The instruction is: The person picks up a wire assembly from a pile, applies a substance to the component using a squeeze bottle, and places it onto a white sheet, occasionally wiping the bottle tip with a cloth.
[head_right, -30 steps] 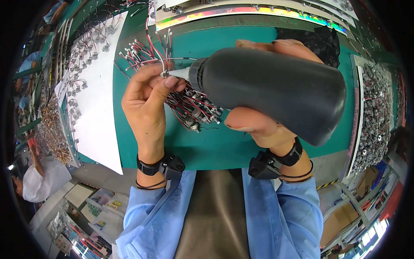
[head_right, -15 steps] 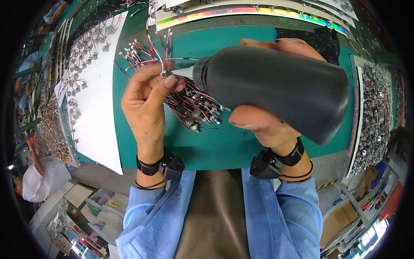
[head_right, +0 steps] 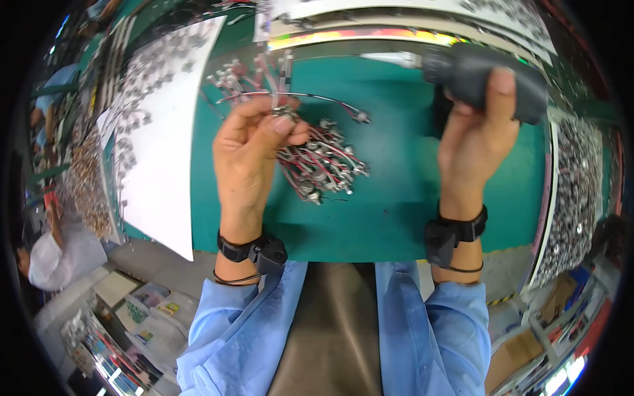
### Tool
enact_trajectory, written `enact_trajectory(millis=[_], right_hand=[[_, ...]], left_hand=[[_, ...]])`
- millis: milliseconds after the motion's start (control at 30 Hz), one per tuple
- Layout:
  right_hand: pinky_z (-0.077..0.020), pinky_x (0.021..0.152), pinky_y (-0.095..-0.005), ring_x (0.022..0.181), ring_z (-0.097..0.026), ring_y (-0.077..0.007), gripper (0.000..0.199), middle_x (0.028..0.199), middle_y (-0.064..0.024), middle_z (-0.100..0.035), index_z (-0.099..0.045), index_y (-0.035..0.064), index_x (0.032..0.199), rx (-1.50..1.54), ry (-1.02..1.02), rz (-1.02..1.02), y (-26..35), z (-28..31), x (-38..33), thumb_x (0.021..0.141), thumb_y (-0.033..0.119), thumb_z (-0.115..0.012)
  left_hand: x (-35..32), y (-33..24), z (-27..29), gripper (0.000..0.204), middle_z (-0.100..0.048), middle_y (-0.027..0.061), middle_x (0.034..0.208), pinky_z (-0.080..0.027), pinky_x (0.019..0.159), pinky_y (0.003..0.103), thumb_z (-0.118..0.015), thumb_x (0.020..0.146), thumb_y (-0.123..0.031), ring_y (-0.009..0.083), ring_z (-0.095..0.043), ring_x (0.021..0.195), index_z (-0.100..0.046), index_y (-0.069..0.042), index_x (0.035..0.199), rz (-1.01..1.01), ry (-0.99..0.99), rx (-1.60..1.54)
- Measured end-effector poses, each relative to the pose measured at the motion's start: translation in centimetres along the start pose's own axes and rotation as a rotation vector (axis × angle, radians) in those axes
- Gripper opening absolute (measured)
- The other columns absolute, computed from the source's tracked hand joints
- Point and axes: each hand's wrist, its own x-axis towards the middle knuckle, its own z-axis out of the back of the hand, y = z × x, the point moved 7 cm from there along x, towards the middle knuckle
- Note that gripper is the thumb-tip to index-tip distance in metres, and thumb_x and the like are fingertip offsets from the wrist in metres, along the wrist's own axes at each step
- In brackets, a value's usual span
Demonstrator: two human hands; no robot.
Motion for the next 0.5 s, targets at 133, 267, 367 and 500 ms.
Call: enact_trajectory(millis=[133, 267, 367, 500], right_hand=[[-0.0416, 0.06, -0.024, 0.066, -0.047, -0.0138, 0.025, 0.096, -0.0121, -0.054, -0.047, -0.0019, 0.098, 0.148, -0.014, -0.135, -0.9, 0.3, 0.7, 0.087, 0.021, -0.049], [-0.0408, 0.063, -0.0261, 0.064, -0.043, -0.0141, 0.026, 0.091, -0.0113, -0.052, -0.046, -0.004, 0.094, 0.287, 0.197, -0.249, -0.5, 2.6, 1.6, 0.088, 0.022, -0.047], [-0.0396, 0.066, -0.0276, 0.061, -0.039, -0.0132, 0.027, 0.081, -0.0082, -0.049, -0.046, -0.004, 0.09, 0.242, 0.267, -0.232, -0.8, 1.6, 1.1, 0.088, 0.023, -0.047], [-0.039, 0.068, -0.0286, 0.059, -0.036, -0.0122, 0.027, 0.074, -0.0053, -0.044, -0.047, -0.003, 0.086, 0.174, 0.172, -0.242, -1.2, 0.3, 0.4, 0.088, 0.023, -0.047]], left_hand=[[-1.4, -1.2, 1.1, 0.02, -0.061, 0.0129, 0.079, -0.052, 0.067, 0.028, -0.055, 0.077, 0.006, 0.0196, -0.062, 0.072, -0.05, 0.006, 0.097, 0.035, -0.017, -0.069], [-5.5, -5.0, 4.8, 0.023, -0.058, 0.0145, 0.088, -0.051, 0.067, 0.029, -0.055, 0.077, 0.005, 0.0214, -0.061, 0.076, -0.05, 0.006, 0.099, -0.105, -0.116, -0.09], [-10.4, -10.5, 10.9, 0.024, -0.055, 0.0155, 0.099, -0.051, 0.07, 0.031, -0.054, 0.077, 0.004, 0.0234, -0.06, 0.082, -0.05, 0.006, 0.101, -0.41, -0.339, 0.12], [-15.7, -16.0, 20.7, 0.022, -0.056, 0.013, 0.094, -0.051, 0.07, 0.03, -0.056, 0.077, 0.001, 0.023, -0.061, 0.08, -0.052, 0.008, 0.098, -0.601, -0.879, 0.32]])
